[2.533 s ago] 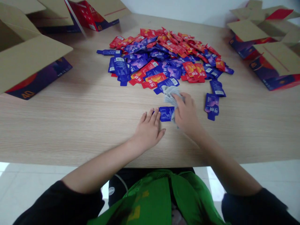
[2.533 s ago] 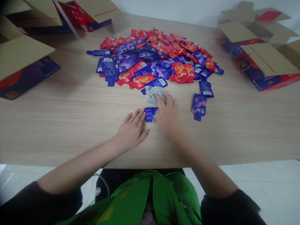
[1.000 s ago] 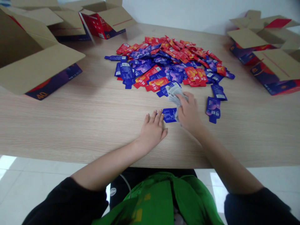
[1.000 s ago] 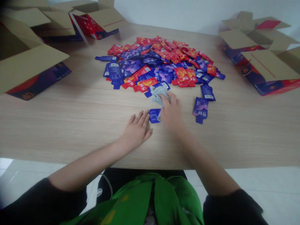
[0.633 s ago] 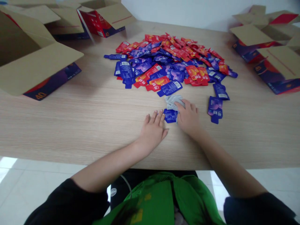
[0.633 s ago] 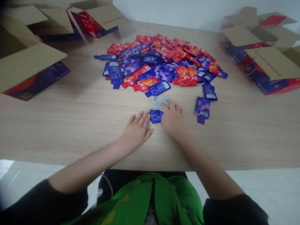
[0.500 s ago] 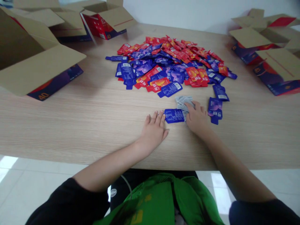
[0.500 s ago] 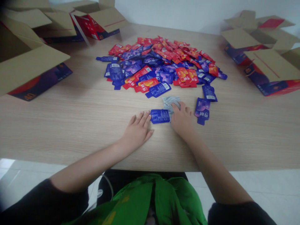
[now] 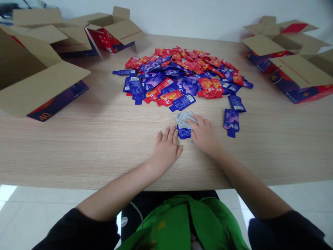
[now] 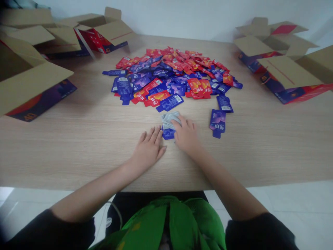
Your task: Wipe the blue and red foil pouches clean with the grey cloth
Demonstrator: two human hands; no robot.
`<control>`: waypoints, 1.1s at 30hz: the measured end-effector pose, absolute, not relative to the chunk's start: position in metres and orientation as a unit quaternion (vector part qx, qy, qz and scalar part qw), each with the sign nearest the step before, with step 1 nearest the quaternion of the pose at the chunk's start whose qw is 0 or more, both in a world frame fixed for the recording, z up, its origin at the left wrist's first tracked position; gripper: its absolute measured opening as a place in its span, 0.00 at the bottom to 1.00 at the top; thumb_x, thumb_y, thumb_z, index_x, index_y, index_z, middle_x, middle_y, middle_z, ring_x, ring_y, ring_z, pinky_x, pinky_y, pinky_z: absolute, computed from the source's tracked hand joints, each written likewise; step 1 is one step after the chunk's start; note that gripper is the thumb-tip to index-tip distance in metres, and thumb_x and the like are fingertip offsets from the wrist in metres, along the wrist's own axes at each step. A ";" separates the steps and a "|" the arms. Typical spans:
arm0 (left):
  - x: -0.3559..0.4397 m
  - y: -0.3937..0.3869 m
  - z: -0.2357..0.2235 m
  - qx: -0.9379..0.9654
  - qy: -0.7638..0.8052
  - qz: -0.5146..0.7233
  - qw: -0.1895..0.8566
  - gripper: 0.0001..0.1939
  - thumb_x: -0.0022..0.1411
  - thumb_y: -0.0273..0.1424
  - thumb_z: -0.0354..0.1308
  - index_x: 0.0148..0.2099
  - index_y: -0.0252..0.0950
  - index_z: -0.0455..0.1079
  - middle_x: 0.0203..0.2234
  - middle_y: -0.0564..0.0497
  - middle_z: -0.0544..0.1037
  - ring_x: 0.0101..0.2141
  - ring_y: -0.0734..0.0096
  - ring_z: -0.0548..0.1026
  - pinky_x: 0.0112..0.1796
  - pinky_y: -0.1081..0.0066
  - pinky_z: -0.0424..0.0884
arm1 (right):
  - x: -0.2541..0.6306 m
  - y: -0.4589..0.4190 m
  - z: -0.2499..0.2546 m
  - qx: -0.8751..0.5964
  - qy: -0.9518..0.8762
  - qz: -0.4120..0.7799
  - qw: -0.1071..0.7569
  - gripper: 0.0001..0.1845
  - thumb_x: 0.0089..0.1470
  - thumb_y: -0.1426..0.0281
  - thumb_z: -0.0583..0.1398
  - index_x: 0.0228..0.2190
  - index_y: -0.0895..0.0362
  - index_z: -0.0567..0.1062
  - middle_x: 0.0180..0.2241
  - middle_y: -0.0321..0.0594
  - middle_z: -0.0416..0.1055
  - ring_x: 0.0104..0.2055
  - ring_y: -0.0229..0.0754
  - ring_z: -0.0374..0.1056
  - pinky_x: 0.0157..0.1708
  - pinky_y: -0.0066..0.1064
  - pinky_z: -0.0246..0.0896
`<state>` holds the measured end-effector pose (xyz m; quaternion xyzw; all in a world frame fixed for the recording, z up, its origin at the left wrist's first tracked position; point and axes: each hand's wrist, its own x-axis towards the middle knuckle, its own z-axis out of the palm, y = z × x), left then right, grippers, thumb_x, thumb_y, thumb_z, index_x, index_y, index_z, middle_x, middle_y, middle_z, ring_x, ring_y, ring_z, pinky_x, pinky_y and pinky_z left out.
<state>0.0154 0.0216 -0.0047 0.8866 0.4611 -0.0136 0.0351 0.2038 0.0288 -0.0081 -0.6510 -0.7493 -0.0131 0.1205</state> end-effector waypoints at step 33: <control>0.077 0.176 -0.025 0.870 0.479 0.114 0.013 0.34 0.73 0.45 0.43 0.75 0.34 0.54 0.73 0.44 0.55 0.71 0.42 0.52 0.67 0.39 0.48 | 0.282 0.115 -0.004 -0.717 -0.661 -0.048 0.218 0.30 0.59 0.74 0.50 0.62 0.62 0.67 0.53 0.57 0.67 0.53 0.54 0.66 0.52 0.46 0.63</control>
